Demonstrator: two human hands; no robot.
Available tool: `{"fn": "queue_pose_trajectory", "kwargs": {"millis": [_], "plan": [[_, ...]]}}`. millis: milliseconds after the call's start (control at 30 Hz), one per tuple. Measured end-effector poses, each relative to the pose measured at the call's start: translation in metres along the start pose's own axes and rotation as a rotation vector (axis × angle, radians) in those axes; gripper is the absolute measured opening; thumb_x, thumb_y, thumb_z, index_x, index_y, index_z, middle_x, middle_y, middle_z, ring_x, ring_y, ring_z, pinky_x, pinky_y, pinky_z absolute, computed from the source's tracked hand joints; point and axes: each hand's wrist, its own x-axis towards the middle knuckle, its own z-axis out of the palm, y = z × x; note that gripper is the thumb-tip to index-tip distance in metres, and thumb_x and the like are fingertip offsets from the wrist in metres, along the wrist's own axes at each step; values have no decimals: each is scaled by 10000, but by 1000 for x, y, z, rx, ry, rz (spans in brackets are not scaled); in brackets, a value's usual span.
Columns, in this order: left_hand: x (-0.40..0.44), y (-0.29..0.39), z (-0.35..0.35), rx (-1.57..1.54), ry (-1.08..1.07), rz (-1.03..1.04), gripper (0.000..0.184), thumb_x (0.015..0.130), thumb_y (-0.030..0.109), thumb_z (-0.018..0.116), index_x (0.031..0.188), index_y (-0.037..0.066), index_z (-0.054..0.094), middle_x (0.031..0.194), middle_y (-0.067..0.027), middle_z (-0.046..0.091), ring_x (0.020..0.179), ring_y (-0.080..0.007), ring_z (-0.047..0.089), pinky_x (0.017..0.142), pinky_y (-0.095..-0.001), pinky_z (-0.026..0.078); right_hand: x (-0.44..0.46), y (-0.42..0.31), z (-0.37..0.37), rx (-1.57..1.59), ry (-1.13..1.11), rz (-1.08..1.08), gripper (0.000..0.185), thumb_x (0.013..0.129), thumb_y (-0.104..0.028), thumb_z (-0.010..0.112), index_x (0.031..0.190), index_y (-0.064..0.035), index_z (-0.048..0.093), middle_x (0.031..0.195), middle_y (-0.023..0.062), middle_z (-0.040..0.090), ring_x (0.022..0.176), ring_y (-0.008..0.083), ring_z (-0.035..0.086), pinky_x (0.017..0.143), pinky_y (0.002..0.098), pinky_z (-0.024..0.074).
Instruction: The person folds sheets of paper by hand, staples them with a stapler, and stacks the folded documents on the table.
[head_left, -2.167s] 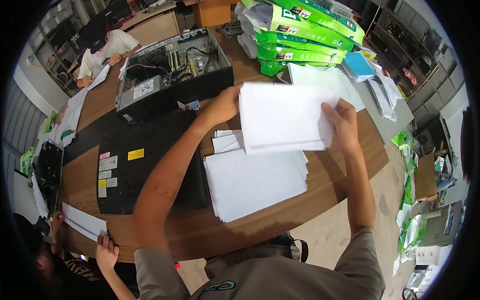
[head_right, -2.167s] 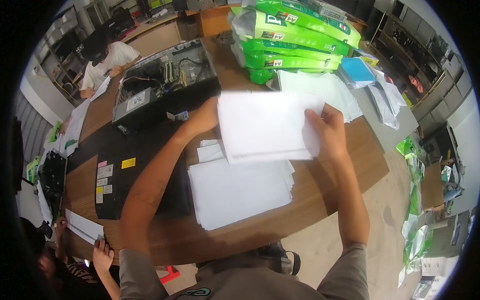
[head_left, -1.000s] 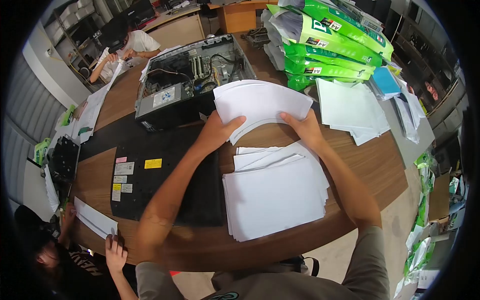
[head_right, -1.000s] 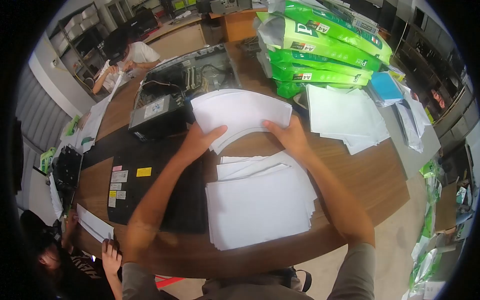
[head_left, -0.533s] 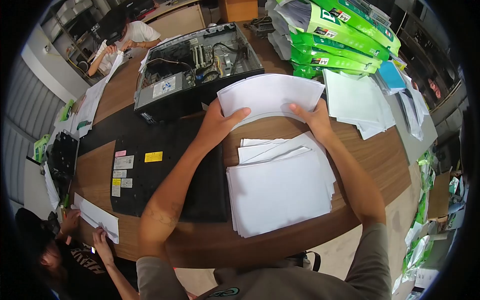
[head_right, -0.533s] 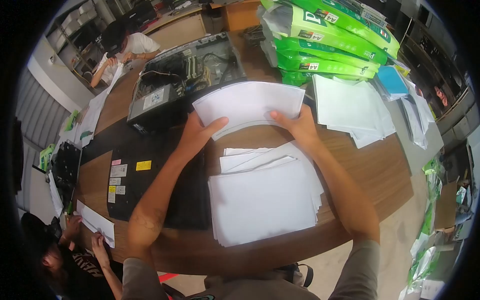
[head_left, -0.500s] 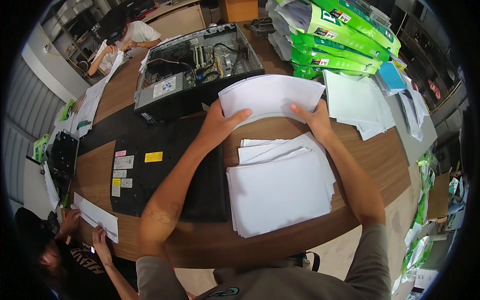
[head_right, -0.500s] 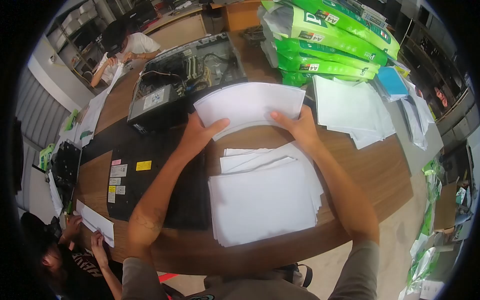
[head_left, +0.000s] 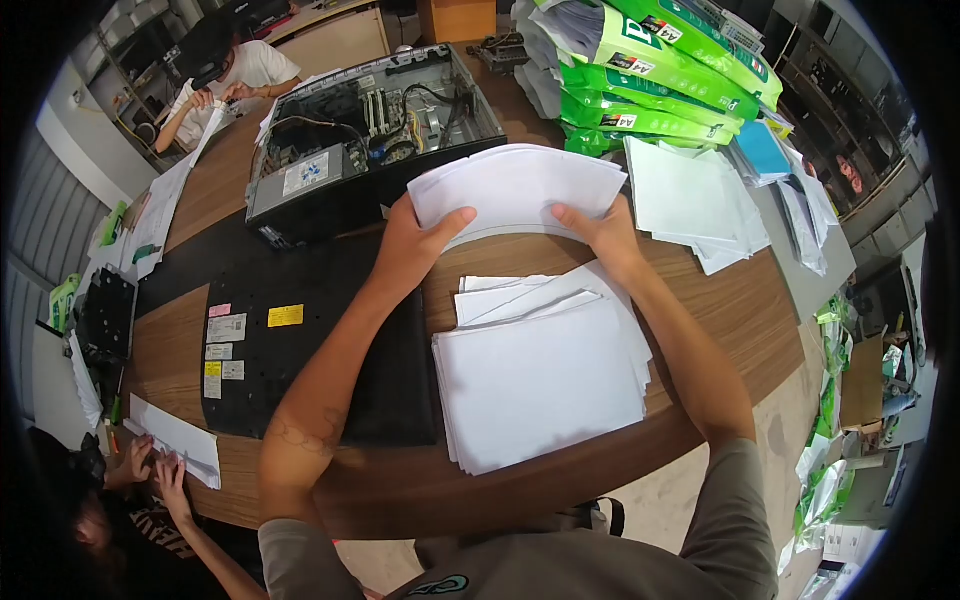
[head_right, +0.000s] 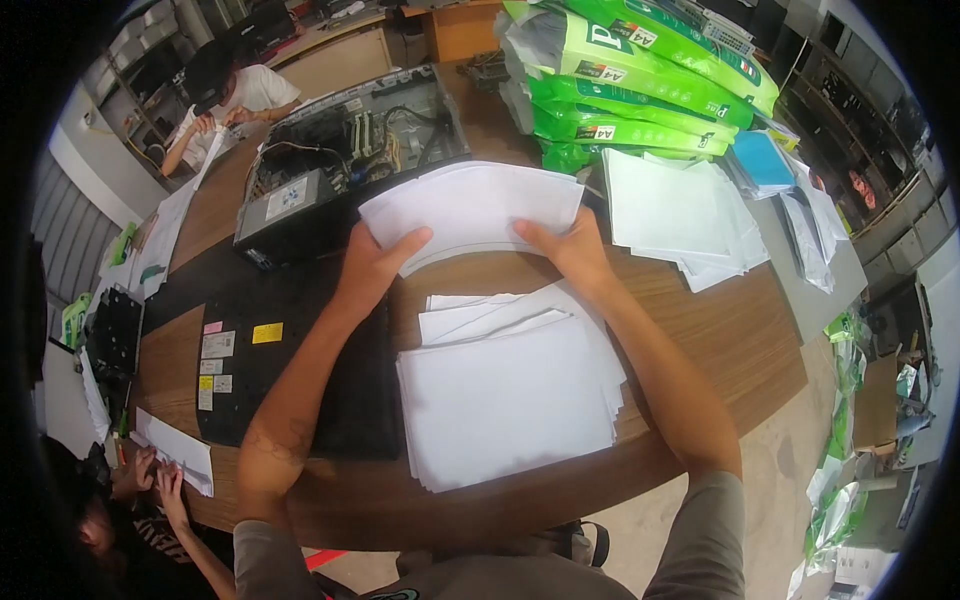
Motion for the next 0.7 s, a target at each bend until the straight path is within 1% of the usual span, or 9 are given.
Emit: {"fn": "queue_pose_trajectory", "kwargs": {"millis": [100, 200, 267, 367, 400, 467, 600, 667, 700], "plan": [[2, -4, -1, -11, 13, 7, 347, 893, 227, 736, 1097, -44, 661, 1008, -84, 703, 924, -134, 630, 842, -293, 488, 3, 2, -2, 39, -29, 25, 435, 836, -200, 815, 1181, 9, 652, 1106, 108, 703, 1002, 176, 645, 909, 323, 504], [0, -4, -1, 0, -51, -5, 354, 899, 236, 731, 1101, -46, 661, 1013, -90, 704, 923, -136, 627, 842, -297, 487, 2, 0, -1, 141, -53, 70, 439, 842, -199, 809, 1193, 4, 641, 1112, 105, 696, 1010, 181, 640, 919, 327, 498], [0, -5, 0, 31, -35, 9, 352, 908, 243, 720, 1095, -50, 663, 1002, -98, 706, 913, -140, 626, 836, -301, 485, 1, 8, 9, 98, 72, -57, 403, 832, -200, 816, 1138, 16, 667, 1058, 102, 711, 970, 175, 651, 870, 311, 512], [0, -2, 1, 36, 41, 44, 344, 922, 246, 702, 1078, -58, 667, 985, -99, 709, 900, -143, 624, 829, -302, 484, 0, -14, 3, -41, 30, 9, 419, 833, -194, 815, 1160, 11, 653, 1077, 104, 702, 984, 177, 646, 874, 316, 510], [-1, -4, 2, 36, 44, 41, 344, 922, 246, 702, 1078, -58, 667, 985, -99, 709, 900, -143, 624, 829, -302, 484, 1, -7, 4, -42, 26, 12, 419, 833, -194, 815, 1160, 11, 653, 1077, 104, 702, 984, 177, 646, 874, 316, 510], [0, -10, 3, 68, 9, 39, 347, 928, 245, 694, 1066, -71, 663, 968, -102, 711, 887, -148, 626, 824, -301, 484, 4, 12, 5, 7, 34, -53, 436, 832, -200, 815, 1171, 13, 643, 1085, 107, 701, 978, 177, 647, 868, 315, 510], [2, -10, 2, 131, -17, 35, 354, 939, 252, 676, 1058, -81, 657, 938, -98, 709, 883, -138, 612, 828, -306, 481, 8, 7, 5, -42, 51, -79, 434, 831, -189, 810, 1173, 18, 640, 1086, 112, 703, 986, 185, 647, 877, 318, 506], [-3, -4, 4, 155, 21, 109, 352, 942, 252, 656, 1038, -87, 659, 913, -174, 716, 867, -231, 661, 817, -349, 490, 3, -15, 3, -73, 43, -62, 441, 830, -189, 808, 1176, 23, 634, 1088, 121, 705, 995, 196, 649, 890, 325, 501], [-3, -11, 3, 153, 22, 104, 352, 942, 252, 656, 1038, -87, 659, 913, -174, 716, 867, -231, 661, 817, -349, 490, 3, -1, 4, -75, 41, -58, 441, 830, -189, 808, 1176, 23, 634, 1088, 121, 705, 995, 196, 649, 890, 325, 501]]}}
